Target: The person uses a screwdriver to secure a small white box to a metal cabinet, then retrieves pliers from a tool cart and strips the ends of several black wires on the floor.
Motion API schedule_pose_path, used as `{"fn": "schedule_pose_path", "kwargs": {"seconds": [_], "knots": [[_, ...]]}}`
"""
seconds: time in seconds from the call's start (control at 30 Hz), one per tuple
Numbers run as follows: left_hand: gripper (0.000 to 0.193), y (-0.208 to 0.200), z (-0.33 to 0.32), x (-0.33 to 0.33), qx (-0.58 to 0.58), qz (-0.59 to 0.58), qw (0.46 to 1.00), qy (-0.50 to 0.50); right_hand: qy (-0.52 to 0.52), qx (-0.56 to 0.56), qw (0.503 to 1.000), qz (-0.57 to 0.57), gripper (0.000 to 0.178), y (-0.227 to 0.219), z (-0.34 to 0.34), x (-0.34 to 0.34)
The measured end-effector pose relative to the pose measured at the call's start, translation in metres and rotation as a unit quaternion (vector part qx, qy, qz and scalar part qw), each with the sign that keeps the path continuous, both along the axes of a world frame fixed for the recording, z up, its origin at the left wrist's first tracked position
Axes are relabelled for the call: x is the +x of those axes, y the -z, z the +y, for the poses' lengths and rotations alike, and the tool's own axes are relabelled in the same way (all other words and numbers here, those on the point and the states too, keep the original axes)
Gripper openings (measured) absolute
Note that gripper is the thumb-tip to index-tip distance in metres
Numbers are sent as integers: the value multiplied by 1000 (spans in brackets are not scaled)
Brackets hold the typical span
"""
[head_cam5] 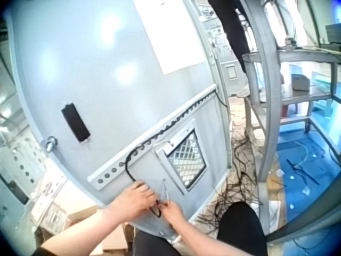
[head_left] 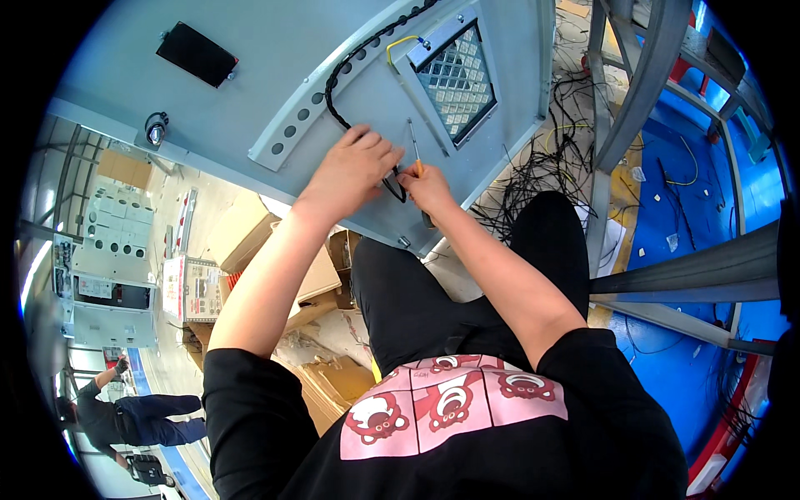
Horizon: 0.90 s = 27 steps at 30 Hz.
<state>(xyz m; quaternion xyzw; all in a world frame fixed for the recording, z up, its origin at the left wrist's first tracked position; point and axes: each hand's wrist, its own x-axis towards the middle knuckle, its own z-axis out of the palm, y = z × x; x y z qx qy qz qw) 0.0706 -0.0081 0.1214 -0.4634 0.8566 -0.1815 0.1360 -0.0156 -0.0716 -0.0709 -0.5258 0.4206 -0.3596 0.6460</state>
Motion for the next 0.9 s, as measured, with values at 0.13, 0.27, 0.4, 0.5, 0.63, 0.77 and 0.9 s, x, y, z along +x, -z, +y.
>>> {"fn": "schedule_pose_path", "kwargs": {"seconds": [0.13,0.27,0.4,0.5,0.63,0.77,0.9], "knots": [[71,-17,7,4,-11,10,1000,-3,5,30,998,-48,15,0,3,-2],[71,-18,4,1,-5,0,1000,-15,26,-19,997,-64,14,5,6,2],[71,-17,4,1,-2,5,1000,-17,37,-79,995,-46,11,6,7,4],[71,-16,7,1,5,-1,1000,-31,47,-116,992,-11,8,-6,13,8],[71,-17,5,-3,3,0,1000,-30,84,-123,989,-5,9,-2,13,14],[71,-16,3,-3,0,-6,1000,-25,80,-95,992,-34,10,1,10,17],[70,-15,-2,-11,8,-23,999,-28,100,28,991,-89,10,-3,16,31]]}}
